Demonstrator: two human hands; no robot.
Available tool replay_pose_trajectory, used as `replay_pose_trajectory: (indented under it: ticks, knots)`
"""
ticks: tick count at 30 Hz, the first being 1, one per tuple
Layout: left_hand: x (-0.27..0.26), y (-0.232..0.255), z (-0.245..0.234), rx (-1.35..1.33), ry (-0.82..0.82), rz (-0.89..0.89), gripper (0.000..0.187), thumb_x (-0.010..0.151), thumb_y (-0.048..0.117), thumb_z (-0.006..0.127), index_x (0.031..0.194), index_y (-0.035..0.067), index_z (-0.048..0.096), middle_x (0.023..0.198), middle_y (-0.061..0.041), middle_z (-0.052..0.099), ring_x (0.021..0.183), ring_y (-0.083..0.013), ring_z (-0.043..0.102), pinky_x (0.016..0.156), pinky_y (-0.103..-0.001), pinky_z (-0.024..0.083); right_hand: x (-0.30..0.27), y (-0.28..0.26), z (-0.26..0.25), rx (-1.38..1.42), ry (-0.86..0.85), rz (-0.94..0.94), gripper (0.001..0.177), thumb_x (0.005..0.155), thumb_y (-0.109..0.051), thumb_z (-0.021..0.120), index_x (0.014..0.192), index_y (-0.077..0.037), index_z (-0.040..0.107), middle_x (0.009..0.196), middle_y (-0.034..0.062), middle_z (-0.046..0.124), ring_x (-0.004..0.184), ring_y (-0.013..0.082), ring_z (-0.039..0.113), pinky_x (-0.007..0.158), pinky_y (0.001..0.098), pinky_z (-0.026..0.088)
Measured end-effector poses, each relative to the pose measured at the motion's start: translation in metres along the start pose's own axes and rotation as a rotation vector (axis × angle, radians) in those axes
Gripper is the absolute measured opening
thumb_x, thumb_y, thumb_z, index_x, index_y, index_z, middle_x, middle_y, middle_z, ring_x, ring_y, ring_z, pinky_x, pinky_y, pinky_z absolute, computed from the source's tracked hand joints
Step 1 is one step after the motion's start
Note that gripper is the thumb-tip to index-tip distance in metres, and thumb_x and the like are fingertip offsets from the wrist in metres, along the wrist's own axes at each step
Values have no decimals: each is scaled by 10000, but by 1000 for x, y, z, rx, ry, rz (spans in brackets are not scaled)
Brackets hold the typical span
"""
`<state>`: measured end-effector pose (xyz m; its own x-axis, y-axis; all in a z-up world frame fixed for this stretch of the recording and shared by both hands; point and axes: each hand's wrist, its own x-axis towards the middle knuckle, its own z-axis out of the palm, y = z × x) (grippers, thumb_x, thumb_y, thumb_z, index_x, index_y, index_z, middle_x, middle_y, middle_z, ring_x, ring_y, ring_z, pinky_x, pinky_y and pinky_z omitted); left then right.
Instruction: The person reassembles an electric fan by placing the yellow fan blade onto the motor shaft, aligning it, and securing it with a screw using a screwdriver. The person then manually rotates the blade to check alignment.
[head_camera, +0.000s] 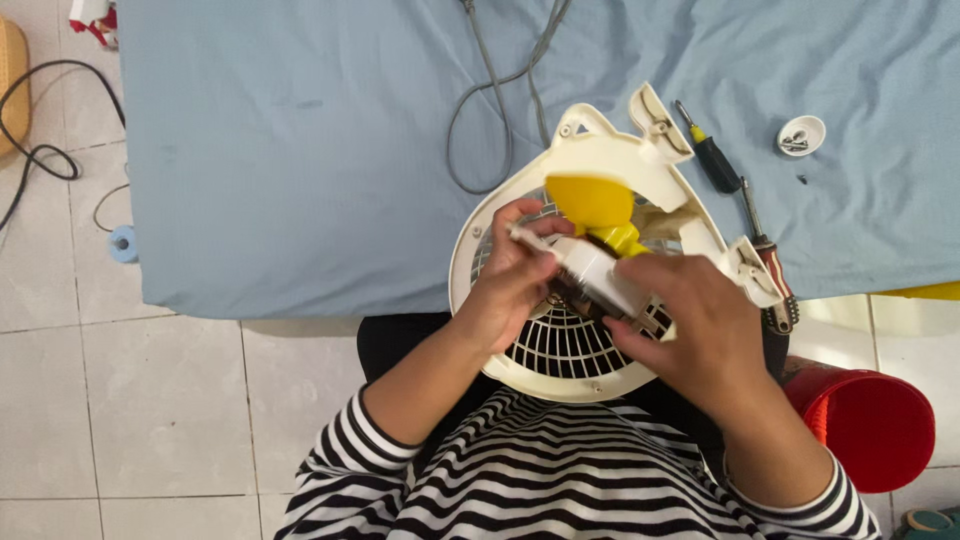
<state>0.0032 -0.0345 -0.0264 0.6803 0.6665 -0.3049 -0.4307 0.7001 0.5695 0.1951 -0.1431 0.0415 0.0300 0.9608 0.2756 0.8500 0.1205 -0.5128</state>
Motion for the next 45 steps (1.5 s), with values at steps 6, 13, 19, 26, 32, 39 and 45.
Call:
replay_pose_trajectory:
  ticks: [6,13,19,26,32,39,45]
  knots:
    - [-10,-7,0,45,-40,274,678,946,131,770,1474,170,347,1359,-76,440,1349,-222,458,1177,-419,410,-1,-14,10,-158,119,-214,545,725,-123,856,1227,-200,657,1131,6,701,1056,237,678,876,383,534]
    - [-18,10,-9,223,-132,187,678,902,158,804,1436,100,390,1364,-122,551,1397,-235,495,1230,-421,407,4,-19,13,-234,42,-84,582,710,-119,849,1269,-146,692,1135,63,673,1091,266,628,910,415,512]
    - [-22,21,-5,309,-199,109,685,886,166,819,1438,86,421,1454,-122,522,1404,-248,491,1229,-439,394,1,-16,17,-278,48,-104,536,694,-142,851,1207,-162,698,1156,8,702,1154,237,629,926,407,489]
    - [-57,39,-22,931,4,588,563,1029,252,772,1485,112,472,1537,-66,517,1423,-201,501,1236,-360,416,-9,6,25,-317,155,-193,376,771,-102,863,1106,-147,698,1160,10,723,1192,240,652,988,412,480]
    - [-69,14,-92,755,355,432,810,913,490,738,1534,99,394,1470,-151,470,1323,-268,498,1038,-414,507,-19,20,35,-408,191,-184,316,787,-90,867,1059,-146,716,1131,18,735,1174,234,656,1011,421,502]
    - [-87,-75,-109,228,-45,49,1149,925,653,744,1719,51,174,1723,-194,330,1590,-299,341,1292,-416,338,-24,23,35,-384,235,-218,271,842,-64,876,1037,-136,702,1132,17,723,1162,240,657,1024,418,517]
    - [-78,-68,-72,176,-162,155,1276,774,616,848,1646,208,11,1714,-136,129,1544,-297,318,1226,-503,402,-28,42,23,-344,295,-143,349,695,-75,876,980,-83,674,1077,127,688,1150,347,635,985,478,508]
